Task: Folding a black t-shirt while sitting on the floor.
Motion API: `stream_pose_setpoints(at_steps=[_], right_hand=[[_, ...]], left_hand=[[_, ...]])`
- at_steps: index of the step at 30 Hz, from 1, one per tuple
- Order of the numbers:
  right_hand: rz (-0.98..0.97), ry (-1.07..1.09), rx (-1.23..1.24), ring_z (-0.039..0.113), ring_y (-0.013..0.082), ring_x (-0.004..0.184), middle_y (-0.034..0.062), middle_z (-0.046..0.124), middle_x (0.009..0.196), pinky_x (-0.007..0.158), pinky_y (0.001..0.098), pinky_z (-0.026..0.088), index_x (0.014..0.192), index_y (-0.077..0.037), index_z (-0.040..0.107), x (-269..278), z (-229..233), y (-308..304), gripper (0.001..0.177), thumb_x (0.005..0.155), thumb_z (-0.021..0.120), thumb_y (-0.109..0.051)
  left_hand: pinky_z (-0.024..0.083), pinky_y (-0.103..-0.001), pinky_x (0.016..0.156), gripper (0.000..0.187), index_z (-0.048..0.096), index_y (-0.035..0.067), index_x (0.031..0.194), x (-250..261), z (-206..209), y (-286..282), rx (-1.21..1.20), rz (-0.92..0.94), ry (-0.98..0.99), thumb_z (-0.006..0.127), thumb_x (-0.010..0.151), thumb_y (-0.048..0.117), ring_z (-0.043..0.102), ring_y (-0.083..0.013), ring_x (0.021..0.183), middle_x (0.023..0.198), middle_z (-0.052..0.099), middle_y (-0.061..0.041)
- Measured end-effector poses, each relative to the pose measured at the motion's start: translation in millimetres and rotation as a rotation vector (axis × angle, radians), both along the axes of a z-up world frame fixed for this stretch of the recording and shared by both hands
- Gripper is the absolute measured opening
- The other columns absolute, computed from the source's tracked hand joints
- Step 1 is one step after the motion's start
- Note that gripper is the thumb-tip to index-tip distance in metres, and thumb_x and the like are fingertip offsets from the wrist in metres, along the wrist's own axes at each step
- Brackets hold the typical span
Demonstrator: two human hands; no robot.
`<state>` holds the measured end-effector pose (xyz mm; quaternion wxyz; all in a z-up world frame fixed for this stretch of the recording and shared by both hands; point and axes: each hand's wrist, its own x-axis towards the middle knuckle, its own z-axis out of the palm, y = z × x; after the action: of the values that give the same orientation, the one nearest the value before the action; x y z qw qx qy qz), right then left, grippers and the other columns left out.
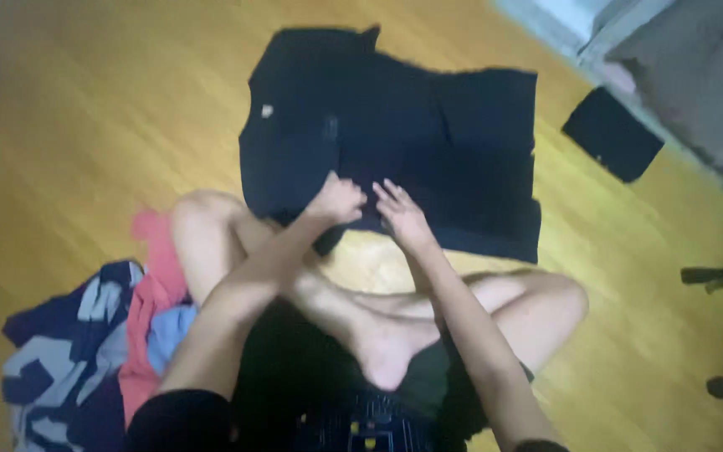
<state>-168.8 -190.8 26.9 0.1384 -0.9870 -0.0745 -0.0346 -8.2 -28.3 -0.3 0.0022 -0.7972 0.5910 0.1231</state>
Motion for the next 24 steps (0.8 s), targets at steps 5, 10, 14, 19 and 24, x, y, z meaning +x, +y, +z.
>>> stream_pose_setpoints(at_steps=[5,10,14,19,24], right_hand=[[-0.049,-0.073,0.107,0.041,0.0338,0.148,0.0122,0.049,0.157,0.121,0.0498,0.037,0.105,-0.004,0.065,2,5,-2,0.025,0.081,0.072,-0.008],[-0.014,-0.091,0.152,0.041,0.0336,0.148,0.0124,0.049,0.157,0.121,0.0508,0.036,0.105,-0.004,0.066,7,8,-2,0.024,0.083,0.071,-0.008],[-0.006,-0.056,0.147,0.040,0.0378,0.147,0.0158,0.050,0.156,0.121,0.0525,0.033,0.103,-0.002,0.065,-4,16,3,0.027,0.077,0.070,-0.006],[-0.047,-0.047,0.141,0.042,0.0374,0.149,0.0162,0.051,0.157,0.124,0.0517,0.032,0.099,-0.003,0.063,-2,33,15,0.022,0.077,0.066,-0.001],[-0.136,-0.268,0.327,0.044,0.0379,0.149,0.0233,0.047,0.158,0.128,0.0547,0.034,0.125,0.000,0.062,-33,77,78,0.029,0.096,0.058,-0.004]], left_hand=[[0.042,-0.053,0.084,0.021,0.076,0.017,0.094,-4,-5,6,-0.199,-0.024,0.004,0.071,0.080,0.032,0.065,-0.0261,0.103,0.096,0.071,-0.004],[0.042,-0.053,0.083,0.017,0.074,0.017,0.092,2,-7,8,-0.176,-0.028,-0.016,0.070,0.082,0.030,0.064,-0.0267,0.100,0.095,0.069,-0.005],[0.042,-0.050,0.086,0.016,0.071,0.016,0.095,-9,-8,22,-0.269,-0.053,0.000,0.070,0.082,0.026,0.062,-0.0271,0.100,0.095,0.067,-0.005],[0.041,-0.048,0.090,0.017,0.067,0.015,0.097,-3,-1,27,-0.368,-0.065,0.023,0.071,0.083,0.024,0.060,-0.0265,0.103,0.097,0.065,-0.005],[0.041,-0.049,0.090,0.019,0.066,0.014,0.096,-1,-1,18,-0.266,-0.058,0.067,0.071,0.082,0.027,0.059,-0.0273,0.104,0.097,0.065,-0.006]])
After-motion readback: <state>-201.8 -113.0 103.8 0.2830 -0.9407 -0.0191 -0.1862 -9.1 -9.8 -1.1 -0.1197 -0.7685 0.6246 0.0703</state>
